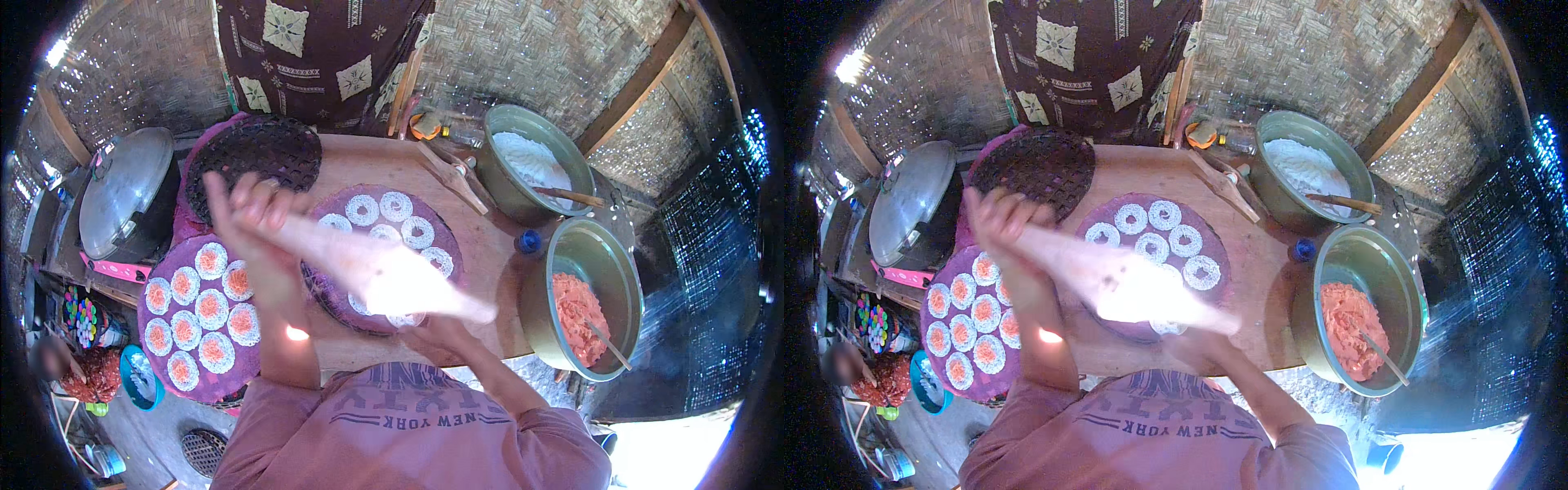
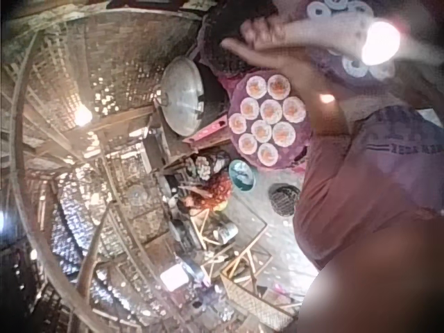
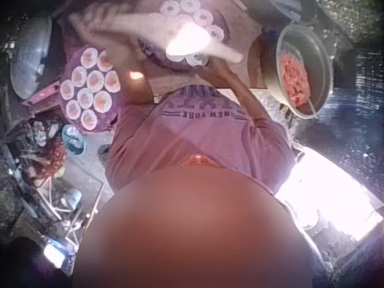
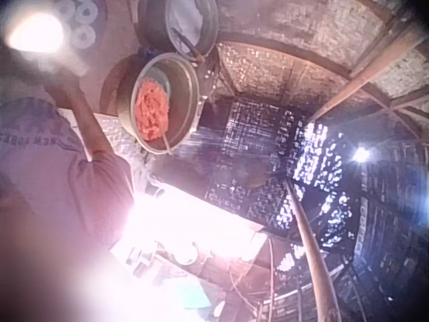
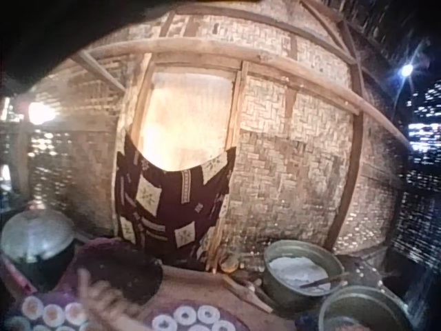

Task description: The person uses a wooden mold to form white rice into ring shapes, then fills the centers with pink filling. They arrange the formed pieces on a purple tray and later place the tray into a large steamer over a wood fire.

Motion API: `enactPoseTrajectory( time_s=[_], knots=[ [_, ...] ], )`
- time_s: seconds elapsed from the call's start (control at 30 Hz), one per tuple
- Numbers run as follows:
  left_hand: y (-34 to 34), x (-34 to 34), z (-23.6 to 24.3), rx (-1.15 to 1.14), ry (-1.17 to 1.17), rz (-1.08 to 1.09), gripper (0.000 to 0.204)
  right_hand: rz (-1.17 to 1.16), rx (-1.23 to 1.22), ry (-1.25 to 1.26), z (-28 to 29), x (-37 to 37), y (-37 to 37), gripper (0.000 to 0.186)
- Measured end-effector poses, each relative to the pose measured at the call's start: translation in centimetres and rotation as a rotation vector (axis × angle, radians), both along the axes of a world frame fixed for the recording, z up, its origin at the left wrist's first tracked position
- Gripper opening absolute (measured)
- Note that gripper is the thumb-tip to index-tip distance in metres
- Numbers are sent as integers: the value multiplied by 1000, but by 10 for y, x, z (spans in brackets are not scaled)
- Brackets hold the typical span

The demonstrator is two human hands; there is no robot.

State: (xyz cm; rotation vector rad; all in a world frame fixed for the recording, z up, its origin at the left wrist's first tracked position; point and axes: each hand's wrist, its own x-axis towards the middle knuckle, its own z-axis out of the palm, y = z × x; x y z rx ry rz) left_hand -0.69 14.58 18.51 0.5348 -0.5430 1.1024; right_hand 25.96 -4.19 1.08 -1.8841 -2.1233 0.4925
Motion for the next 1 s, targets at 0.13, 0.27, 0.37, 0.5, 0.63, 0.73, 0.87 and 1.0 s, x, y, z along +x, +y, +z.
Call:
enactPoseTrajectory(
  time_s=[0.13, 0.27, 0.37, 0.5, 0.63, 0.73, 0.87, 1.0],
  knots=[
    [-57, -42, 30, 201, 294, 248, 89, -140, 72, 90, 14, -20, -9, 92],
    [-107, -56, 20, 187, 603, 472, 92, -105, 291, 130, 20, -2, -26, 88],
    [-121, -64, 2, 91, 699, 577, 93, -516, 244, -29, 14, 27, -48, 90],
    [-129, -74, -18, 0, 724, 607, 93, -642, 288, -171, 9, 52, -55, 93],
    [-130, -78, -26, 45, 587, 471, 93, -187, 102, 425, 25, 5, -37, 93],
    [-127, -77, -26, 116, 481, 475, 91, 451, -338, 1099, 39, -69, -19, 88],
    [-119, -82, -19, 81, 414, 515, 90, 618, -647, 862, 59, -88, 1, 84],
    [-114, -89, -9, 112, 373, 534, 89, 650, -666, 873, 66, -48, 57, 74]
  ],
)
